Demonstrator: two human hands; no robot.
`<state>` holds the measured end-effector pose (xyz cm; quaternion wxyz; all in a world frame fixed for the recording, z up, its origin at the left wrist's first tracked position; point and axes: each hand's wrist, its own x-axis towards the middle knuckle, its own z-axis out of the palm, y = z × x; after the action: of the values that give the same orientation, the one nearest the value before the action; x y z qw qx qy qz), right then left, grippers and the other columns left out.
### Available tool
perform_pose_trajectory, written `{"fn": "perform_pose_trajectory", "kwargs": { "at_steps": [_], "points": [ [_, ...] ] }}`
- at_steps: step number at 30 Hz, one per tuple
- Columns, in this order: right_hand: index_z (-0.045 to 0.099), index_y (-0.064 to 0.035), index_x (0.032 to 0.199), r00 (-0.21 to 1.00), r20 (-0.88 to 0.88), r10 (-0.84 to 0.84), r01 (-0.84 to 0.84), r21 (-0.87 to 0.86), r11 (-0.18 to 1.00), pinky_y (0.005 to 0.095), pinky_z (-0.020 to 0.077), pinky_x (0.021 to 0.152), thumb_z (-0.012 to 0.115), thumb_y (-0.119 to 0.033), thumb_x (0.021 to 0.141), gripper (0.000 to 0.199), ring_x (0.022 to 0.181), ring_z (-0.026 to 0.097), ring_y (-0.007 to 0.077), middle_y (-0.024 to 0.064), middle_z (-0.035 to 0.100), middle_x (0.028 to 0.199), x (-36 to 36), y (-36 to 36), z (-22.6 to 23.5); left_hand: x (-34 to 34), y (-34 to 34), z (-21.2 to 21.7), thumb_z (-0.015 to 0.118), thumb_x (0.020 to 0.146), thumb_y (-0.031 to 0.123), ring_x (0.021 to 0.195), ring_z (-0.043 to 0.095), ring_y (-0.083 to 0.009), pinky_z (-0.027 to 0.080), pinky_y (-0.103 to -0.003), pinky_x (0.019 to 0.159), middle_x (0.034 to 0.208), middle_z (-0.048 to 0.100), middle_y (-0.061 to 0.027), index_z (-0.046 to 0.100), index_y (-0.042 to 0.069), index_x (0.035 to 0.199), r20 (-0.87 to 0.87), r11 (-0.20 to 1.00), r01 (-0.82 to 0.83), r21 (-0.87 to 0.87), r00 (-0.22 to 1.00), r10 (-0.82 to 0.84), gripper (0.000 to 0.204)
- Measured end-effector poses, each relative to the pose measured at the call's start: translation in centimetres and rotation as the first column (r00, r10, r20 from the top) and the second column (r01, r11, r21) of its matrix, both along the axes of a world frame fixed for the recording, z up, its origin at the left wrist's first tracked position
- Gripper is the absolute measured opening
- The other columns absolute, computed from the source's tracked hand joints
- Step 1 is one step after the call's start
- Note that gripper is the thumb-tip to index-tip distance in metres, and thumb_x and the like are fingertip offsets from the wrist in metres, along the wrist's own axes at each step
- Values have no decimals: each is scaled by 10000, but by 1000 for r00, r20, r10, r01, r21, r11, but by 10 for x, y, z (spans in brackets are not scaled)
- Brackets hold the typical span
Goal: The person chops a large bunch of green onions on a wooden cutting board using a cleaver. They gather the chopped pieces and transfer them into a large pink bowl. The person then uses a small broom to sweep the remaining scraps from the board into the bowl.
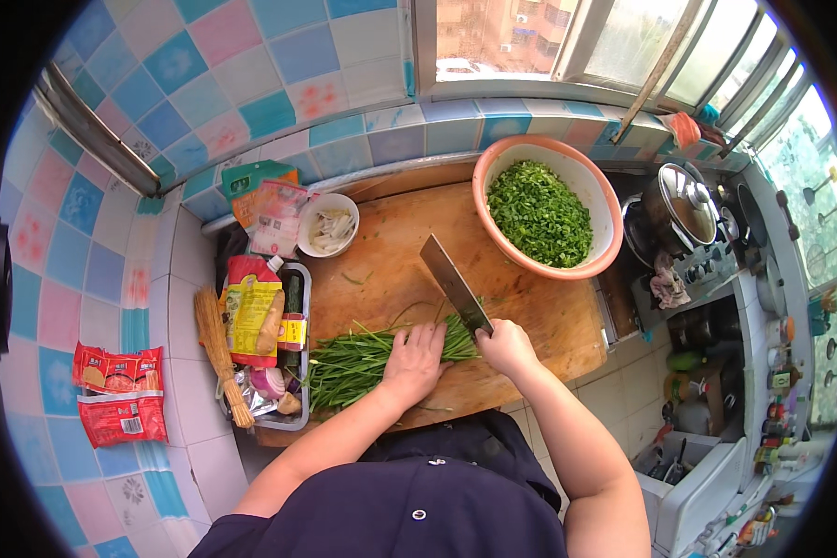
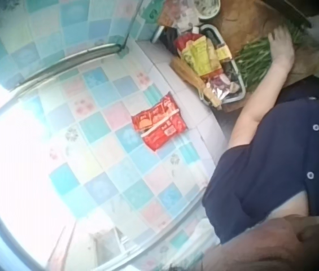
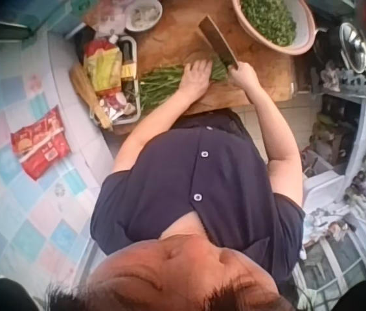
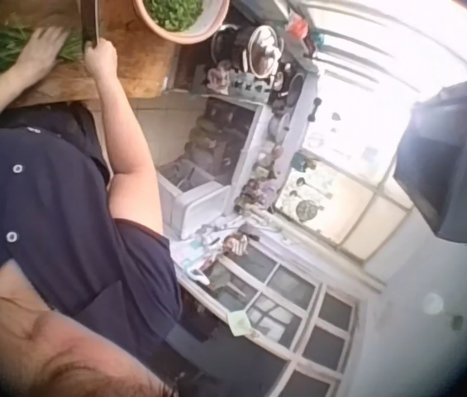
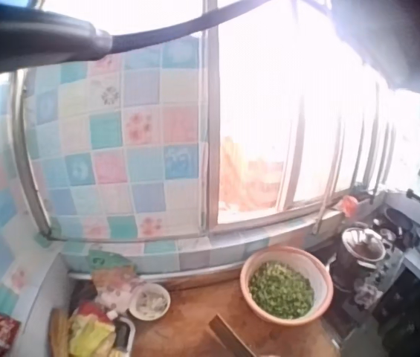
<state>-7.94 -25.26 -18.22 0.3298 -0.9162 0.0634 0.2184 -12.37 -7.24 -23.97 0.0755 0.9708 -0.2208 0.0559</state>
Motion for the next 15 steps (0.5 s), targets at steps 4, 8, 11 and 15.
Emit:
{"fn": "perform_pose_trajectory", "kwargs": {
  "at_steps": [4, 8, 11, 15],
  "points": [
    [633, 3, 875, 1000, 20, -4, 5, -15, 1000, 456, 476, 717, 569, -262, 873, 273, 782, 627, 398, 231, 632, 742, -13, -10, 37, 7, -4, 3, 603, 843, 430, 1110, 481, -251, 362, -386, 915, 1189, 536, -128, 441, -27, 1324, -65, 996, -73, -51, 995, 70, 683],
    [632, 4, 871, 998, 41, -42, 44, -46, 998, 450, 482, 711, 556, -249, 886, 265, 777, 629, 394, 223, 636, 747, -36, -17, 70, 17, -13, -1, 545, 880, 473, 1096, 475, -246, 365, -376, 882, 1175, 538, -130, 432, -39, 1335, -75, 990, -137, 16, 988, 138, 695],
    [635, 4, 890, 1000, 4, 30, -29, -126, 992, 457, 486, 724, 557, -253, 889, 269, 792, 632, 397, 229, 641, 772, -45, -21, 58, 19, -16, 1, 520, 892, 485, 1091, 470, -238, 368, -378, 869, 1182, 537, -128, 427, -41, 1347, -53, 990, -137, 41, 989, 139, 701],
    [638, 14, 919, 999, -27, 19, -23, -142, 990, 470, 491, 771, 552, -247, 890, 276, 843, 630, 413, 244, 650, 801, -46, -18, 40, 19, -19, 3, 515, 896, 476, 1094, 471, -240, 370, -390, 870, 1203, 535, -125, 433, -41, 1347, -70, 987, -132, 87, 988, 138, 691]
  ]
}}
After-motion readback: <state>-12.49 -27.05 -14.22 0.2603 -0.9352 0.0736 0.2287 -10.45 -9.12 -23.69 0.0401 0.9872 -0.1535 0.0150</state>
